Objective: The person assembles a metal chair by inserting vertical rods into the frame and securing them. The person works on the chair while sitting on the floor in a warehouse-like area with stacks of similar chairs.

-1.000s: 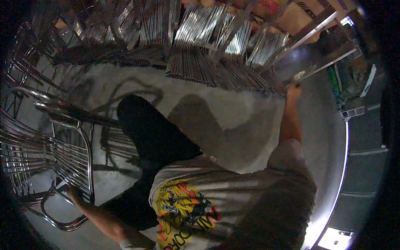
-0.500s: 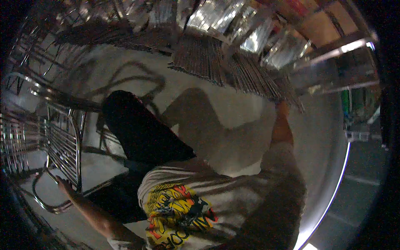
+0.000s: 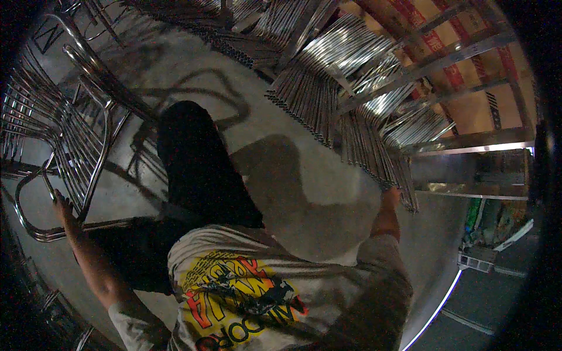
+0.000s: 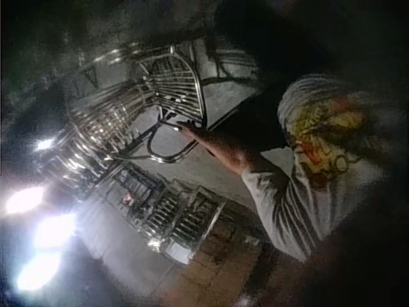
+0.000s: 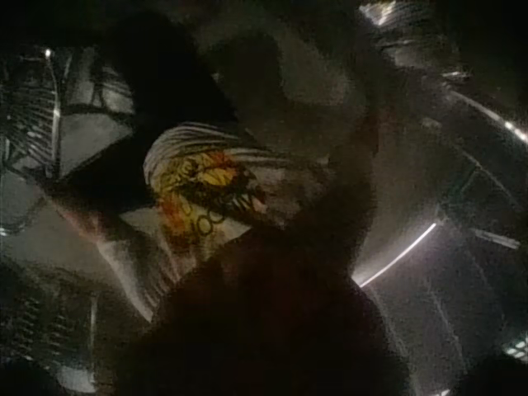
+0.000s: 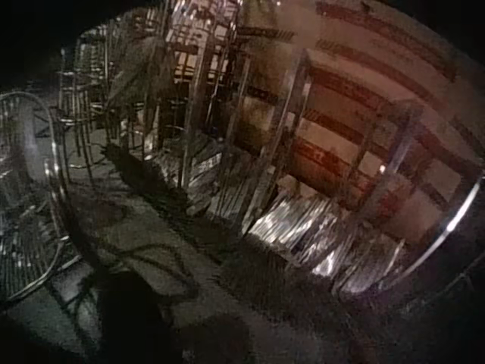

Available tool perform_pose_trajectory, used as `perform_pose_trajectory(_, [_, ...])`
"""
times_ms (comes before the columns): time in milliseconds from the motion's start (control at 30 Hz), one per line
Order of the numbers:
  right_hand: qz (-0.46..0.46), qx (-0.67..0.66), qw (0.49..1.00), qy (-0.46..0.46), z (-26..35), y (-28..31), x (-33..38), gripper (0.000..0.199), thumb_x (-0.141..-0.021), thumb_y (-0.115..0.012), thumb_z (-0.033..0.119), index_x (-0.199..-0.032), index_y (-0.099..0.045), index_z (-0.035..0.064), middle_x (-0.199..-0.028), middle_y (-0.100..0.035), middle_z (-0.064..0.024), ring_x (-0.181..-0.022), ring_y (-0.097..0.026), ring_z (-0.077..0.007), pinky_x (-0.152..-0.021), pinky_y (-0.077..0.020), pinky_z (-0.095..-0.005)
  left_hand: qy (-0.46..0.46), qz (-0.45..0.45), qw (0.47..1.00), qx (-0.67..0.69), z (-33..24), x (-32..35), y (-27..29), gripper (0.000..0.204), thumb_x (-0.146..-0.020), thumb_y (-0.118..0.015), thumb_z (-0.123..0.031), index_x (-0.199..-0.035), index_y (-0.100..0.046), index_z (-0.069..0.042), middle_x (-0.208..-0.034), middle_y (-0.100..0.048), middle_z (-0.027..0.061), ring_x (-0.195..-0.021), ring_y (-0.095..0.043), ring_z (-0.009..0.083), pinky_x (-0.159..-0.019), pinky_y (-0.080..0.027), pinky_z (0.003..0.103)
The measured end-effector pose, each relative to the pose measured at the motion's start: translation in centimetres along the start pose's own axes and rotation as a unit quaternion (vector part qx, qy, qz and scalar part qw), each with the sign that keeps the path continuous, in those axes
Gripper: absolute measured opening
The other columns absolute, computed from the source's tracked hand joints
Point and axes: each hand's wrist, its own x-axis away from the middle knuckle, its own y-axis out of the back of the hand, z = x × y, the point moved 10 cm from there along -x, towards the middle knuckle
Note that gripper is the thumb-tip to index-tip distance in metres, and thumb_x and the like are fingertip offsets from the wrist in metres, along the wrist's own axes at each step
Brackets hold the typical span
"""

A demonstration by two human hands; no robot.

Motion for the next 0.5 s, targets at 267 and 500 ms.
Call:
perform_pose_trajectory(267, [0.068,0.142,0.985,0.077,1.2,-0.1,-0.3,0.027,-0.083,-0.066,0.012,-0.109,-0.064,0.0024,-0.106,-0.065,-0.0147,-0.095,-0.065,-0.0322,-0.083,-0.0555,-0.0441,0.0,-0.011,1.0,0.024,0.9,-0.7,0.9,0.075,-0.086,-0.06,-0.058,-0.133,-0.049,-0.001,-0.124,-0.057,0.0156,-0.105,-0.059,0.0297,-0.075,-0.051,0.039])
perform_pose_trajectory(500, [0.037,0.253,0.952,0.166,3.8,0.2,-0.3,0.032,-0.086,-0.064,0.025,-0.111,-0.065,0.0046,-0.103,-0.067,-0.0141,-0.092,-0.066,-0.0295,-0.081,-0.0544,-0.0419,0.004,0.006,0.999,-0.032,2.4,-1.8,0.5,0.077,-0.082,-0.069,-0.051,-0.137,-0.046,-0.002,-0.115,-0.061,0.0136,-0.094,-0.06,0.0247,-0.069,-0.05,0.033])
